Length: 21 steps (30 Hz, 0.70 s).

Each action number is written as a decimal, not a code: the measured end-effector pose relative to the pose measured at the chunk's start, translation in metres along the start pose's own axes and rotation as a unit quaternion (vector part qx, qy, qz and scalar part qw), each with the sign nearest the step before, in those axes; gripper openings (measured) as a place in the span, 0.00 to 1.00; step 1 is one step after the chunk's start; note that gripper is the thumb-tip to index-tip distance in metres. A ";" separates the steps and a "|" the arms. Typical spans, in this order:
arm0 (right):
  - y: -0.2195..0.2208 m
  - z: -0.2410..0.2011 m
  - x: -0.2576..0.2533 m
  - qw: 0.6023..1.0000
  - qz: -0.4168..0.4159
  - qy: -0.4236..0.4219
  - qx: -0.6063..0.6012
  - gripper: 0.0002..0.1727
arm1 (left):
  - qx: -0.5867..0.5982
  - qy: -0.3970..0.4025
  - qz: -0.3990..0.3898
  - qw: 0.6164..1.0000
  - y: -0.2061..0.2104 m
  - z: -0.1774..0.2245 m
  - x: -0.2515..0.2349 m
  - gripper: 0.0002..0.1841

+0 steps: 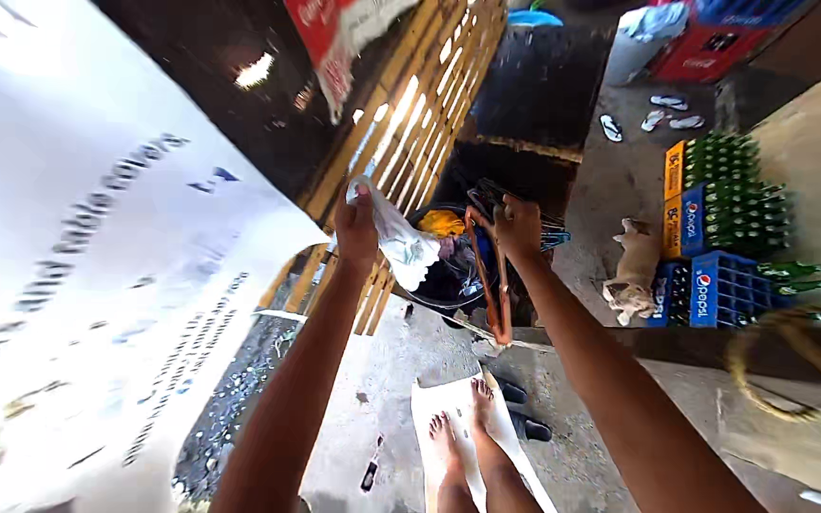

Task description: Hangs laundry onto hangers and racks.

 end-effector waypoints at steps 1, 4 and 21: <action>0.001 -0.012 0.020 1.000 -0.017 -0.010 -0.015 0.31 | -0.012 0.037 -0.011 0.999 -0.011 0.040 0.005 0.22; 0.004 -0.067 0.085 0.992 -0.062 -0.096 -0.049 0.36 | -0.024 0.163 -0.026 0.986 -0.046 0.152 0.025 0.20; -0.070 -0.292 0.257 0.893 -0.109 -0.430 -0.084 0.18 | -0.102 0.260 0.088 0.956 -0.205 0.343 0.191 0.11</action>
Point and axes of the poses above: each hand's wrist, its own x-axis away from the middle knuckle, its own y-axis out of the palm, z = x × y, the point moved 7 cm from there along -x, towards the middle knuckle, and after that the axes turned 2 degrees about -x, right-handed, at the moved point
